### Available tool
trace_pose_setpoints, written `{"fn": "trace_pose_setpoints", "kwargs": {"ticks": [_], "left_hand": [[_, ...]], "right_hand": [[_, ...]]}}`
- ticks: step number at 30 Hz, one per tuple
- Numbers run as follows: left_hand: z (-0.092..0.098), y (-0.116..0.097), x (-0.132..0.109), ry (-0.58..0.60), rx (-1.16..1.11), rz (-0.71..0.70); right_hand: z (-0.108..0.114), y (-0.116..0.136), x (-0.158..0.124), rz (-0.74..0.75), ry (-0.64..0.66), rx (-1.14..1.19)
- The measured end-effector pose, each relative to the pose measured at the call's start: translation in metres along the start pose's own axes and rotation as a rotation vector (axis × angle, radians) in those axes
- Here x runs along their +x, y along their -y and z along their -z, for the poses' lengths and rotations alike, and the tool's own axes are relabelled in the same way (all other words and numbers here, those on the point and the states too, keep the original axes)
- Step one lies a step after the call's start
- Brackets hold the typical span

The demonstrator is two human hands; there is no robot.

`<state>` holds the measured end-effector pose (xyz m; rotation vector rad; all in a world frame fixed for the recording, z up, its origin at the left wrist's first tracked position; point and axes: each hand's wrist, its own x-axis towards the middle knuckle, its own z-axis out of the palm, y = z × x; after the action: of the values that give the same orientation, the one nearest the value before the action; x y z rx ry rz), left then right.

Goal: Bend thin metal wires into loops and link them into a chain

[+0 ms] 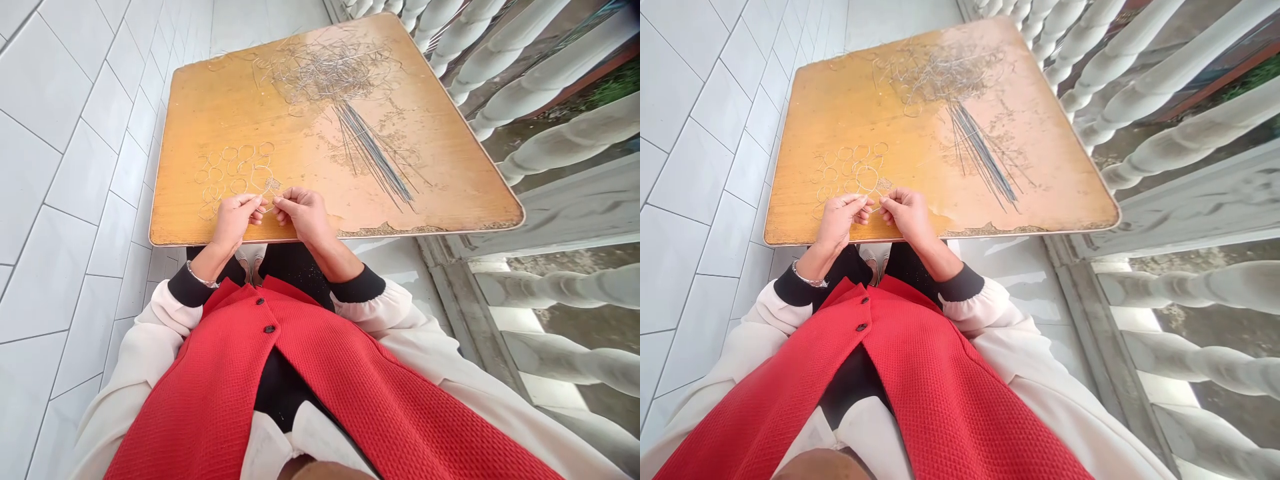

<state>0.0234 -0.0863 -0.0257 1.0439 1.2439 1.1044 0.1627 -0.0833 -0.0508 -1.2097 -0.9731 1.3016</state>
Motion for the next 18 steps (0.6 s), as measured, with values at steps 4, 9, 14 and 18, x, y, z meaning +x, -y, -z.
{"fn": "trace_pose_setpoints", "kwargs": {"ticks": [4, 9, 14, 18], "left_hand": [[0.002, -0.006, 0.0, 0.019, 0.017, 0.027], [0.001, -0.009, 0.001, 0.016, 0.001, 0.034], [0.0, -0.006, 0.001, 0.017, -0.005, 0.004], [-0.001, -0.005, 0.001, 0.008, 0.004, 0.0]], "right_hand": [[0.002, 0.006, -0.001, -0.023, 0.037, -0.021], [0.004, 0.005, -0.006, -0.038, 0.102, 0.11], [0.004, -0.001, -0.008, -0.026, 0.109, 0.184], [0.002, -0.005, -0.005, -0.013, 0.107, 0.143]]}}
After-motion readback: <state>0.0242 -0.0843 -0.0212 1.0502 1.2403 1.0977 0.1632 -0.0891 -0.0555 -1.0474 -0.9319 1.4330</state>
